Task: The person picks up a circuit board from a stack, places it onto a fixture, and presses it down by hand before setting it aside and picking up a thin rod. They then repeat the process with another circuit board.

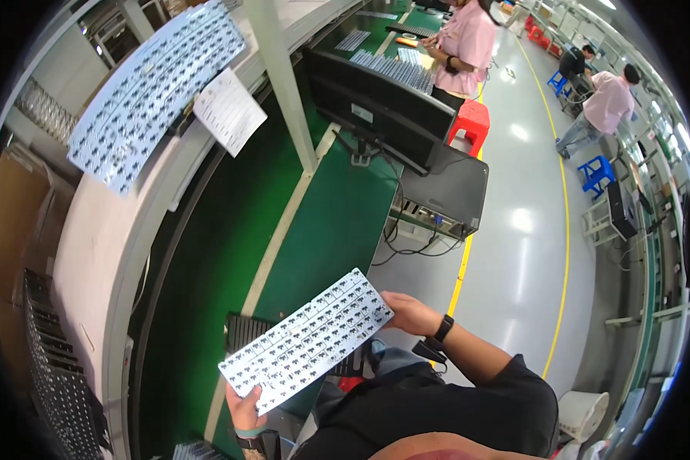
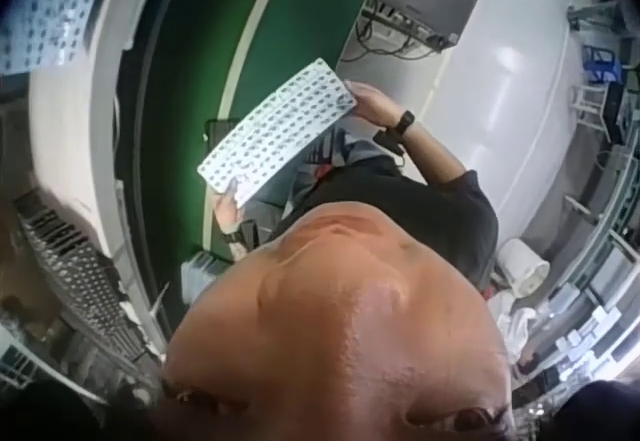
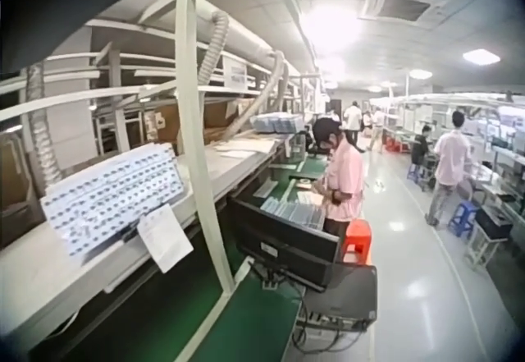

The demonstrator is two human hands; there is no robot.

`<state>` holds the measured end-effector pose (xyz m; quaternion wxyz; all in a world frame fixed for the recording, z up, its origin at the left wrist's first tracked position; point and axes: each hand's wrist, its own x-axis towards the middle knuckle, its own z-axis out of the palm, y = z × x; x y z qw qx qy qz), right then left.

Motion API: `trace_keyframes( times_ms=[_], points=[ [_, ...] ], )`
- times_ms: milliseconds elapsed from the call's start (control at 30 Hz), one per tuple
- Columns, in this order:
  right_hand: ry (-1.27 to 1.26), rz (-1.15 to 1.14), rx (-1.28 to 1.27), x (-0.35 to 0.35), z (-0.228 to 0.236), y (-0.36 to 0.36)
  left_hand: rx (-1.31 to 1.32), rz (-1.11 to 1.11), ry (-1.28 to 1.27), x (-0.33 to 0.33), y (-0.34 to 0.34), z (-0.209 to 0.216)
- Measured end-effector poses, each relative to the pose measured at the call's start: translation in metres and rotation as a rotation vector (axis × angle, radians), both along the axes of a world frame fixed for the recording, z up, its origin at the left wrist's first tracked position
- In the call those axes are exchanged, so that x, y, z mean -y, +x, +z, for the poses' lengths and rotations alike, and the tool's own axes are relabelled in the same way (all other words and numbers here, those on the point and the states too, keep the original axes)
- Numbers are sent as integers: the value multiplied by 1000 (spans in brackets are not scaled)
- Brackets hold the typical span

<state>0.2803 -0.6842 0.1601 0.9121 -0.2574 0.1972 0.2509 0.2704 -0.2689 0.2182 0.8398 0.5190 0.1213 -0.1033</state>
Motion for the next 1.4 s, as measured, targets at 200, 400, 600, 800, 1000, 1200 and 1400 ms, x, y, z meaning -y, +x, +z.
trace_keyframes(
  times_ms=[200,400,600,800,1000,1200,1400],
  points=[
    [-651,201,404,-41,-27,22,-6,74,168,-27,-39,-3],
    [-1016,368,541,-94,-75,30,-170,-83,837,-87,-114,-83],
    [-1310,443,860,-156,-51,39,-233,50,980,-118,-181,-112],
    [-1635,449,1100,-169,-57,49,-449,-249,1517,-115,-185,-109],
    [-1445,530,766,-169,-103,43,-143,-10,1364,-94,-195,-151],
    [-1401,303,998,-219,-143,140,-103,119,1383,-128,-115,-155],
    [-1593,450,1036,-314,-161,263,-145,270,1337,-196,-21,-213]
  ],
)
